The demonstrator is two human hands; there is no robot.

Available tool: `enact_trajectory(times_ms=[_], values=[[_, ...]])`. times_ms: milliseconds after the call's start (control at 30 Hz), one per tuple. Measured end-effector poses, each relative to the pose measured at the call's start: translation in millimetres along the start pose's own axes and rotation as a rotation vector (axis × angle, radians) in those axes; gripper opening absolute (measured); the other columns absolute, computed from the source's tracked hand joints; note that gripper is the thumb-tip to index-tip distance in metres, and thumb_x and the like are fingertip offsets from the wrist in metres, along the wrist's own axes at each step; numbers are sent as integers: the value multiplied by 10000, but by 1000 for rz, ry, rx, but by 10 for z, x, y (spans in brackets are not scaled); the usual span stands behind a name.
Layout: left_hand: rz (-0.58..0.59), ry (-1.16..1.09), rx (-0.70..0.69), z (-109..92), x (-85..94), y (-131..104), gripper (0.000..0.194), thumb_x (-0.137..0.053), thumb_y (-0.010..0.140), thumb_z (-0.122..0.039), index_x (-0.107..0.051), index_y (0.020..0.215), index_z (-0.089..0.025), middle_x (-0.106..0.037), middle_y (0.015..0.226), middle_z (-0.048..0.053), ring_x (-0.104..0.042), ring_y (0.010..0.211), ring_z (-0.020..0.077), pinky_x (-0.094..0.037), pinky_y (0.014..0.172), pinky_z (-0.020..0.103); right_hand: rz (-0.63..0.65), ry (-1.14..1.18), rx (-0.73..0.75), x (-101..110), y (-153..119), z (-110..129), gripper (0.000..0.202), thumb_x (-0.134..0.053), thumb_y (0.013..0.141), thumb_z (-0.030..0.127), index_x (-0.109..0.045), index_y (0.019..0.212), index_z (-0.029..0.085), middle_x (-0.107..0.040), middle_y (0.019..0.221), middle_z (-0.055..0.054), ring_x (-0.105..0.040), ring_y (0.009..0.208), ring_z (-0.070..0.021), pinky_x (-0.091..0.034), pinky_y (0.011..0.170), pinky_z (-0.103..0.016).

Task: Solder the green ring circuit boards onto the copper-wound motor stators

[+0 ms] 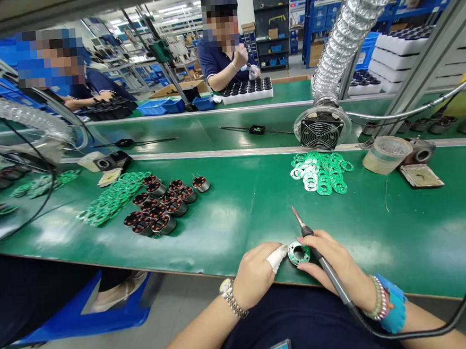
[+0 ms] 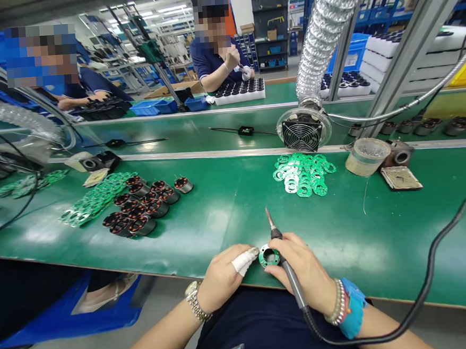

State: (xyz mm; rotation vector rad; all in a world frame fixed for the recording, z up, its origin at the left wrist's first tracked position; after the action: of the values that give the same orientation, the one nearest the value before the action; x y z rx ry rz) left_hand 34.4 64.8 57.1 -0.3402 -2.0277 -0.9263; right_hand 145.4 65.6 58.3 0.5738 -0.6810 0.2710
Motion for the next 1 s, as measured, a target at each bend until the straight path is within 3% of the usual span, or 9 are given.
enact_trajectory(times_ms=[167,267,333,433,533,600,667,767,1000], values=[[17,145,-302,-145,45,10,243,-377,882,-144,-574,1023,-134,-667,893,111,-617,818,198,-522,645,311,-12,-39,-6,35,17,-28,334,-597,818,270,-508,1131,190,-604,965,-88,-563,913,-222,-505,783,-360],[86,135,-347,-134,-9,37,233,-377,872,-137,-569,1003,-138,-656,910,114,-605,825,204,-509,632,309,-10,-34,-1,34,16,-29,329,-591,823,276,-510,1129,185,-605,963,-92,-565,900,-219,-505,774,-358],[170,67,-233,-48,-93,110,207,-385,865,-150,-572,952,-139,-646,886,109,-600,781,195,-501,619,298,-3,-29,-5,23,14,-35,327,-593,823,275,-508,1125,182,-602,971,-95,-559,901,-220,-502,772,-357],[312,-171,154,200,-278,186,158,-408,841,-181,-549,777,-150,-609,749,70,-577,630,155,-485,574,274,5,-35,-13,13,14,-42,324,-591,825,273,-504,1125,185,-598,985,-95,-553,915,-223,-496,780,-362],[465,-685,656,389,-578,8,209,-380,847,-253,-465,680,-162,-529,571,7,-510,453,112,-442,447,234,9,-48,-10,13,13,-37,317,-582,831,271,-502,1127,191,-599,982,-92,-555,920,-223,-498,778,-361],[495,-993,850,387,-695,-109,241,-410,846,-329,-464,689,-154,-517,553,-4,-523,462,111,-436,430,219,7,-45,-13,16,11,-41,310,-583,829,267,-507,1120,191,-599,982,-93,-559,916,-221,-501,775,-358],[432,-1116,883,433,-673,-120,245,-523,798,-375,-512,746,-136,-551,615,10,-566,553,118,-458,486,217,6,-35,-16,16,10,-48,310,-591,823,271,-513,1112,190,-600,983,-96,-563,908,-221,-503,770,-359],[338,-1137,820,536,-584,-73,286,-638,724,-369,-579,857,-123,-602,705,26,-584,622,112,-468,558,218,6,-27,-14,14,14,-52,320,-599,817,279,-512,1111,187,-603,984,-99,-563,905,-225,-503,769,-367],[373,-1092,672,549,-560,53,263,-648,718,-376,-663,761,-117,-613,674,30,-570,554,101,-483,547,229,-4,-26,-15,22,17,-57,321,-599,816,289,-517,1108,185,-600,985,-100,-568,903,-220,-505,769,-361]])
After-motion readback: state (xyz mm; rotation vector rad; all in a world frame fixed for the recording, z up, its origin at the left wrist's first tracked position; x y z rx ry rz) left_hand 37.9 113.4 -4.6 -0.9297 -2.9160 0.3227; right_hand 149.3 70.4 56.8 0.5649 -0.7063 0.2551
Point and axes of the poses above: each hand's wrist, its own y-axis towards the middle knuckle, its own x-axis out of the back of the hand, z = x × y, the point moved 10 cm from there along y, towards the middle knuckle
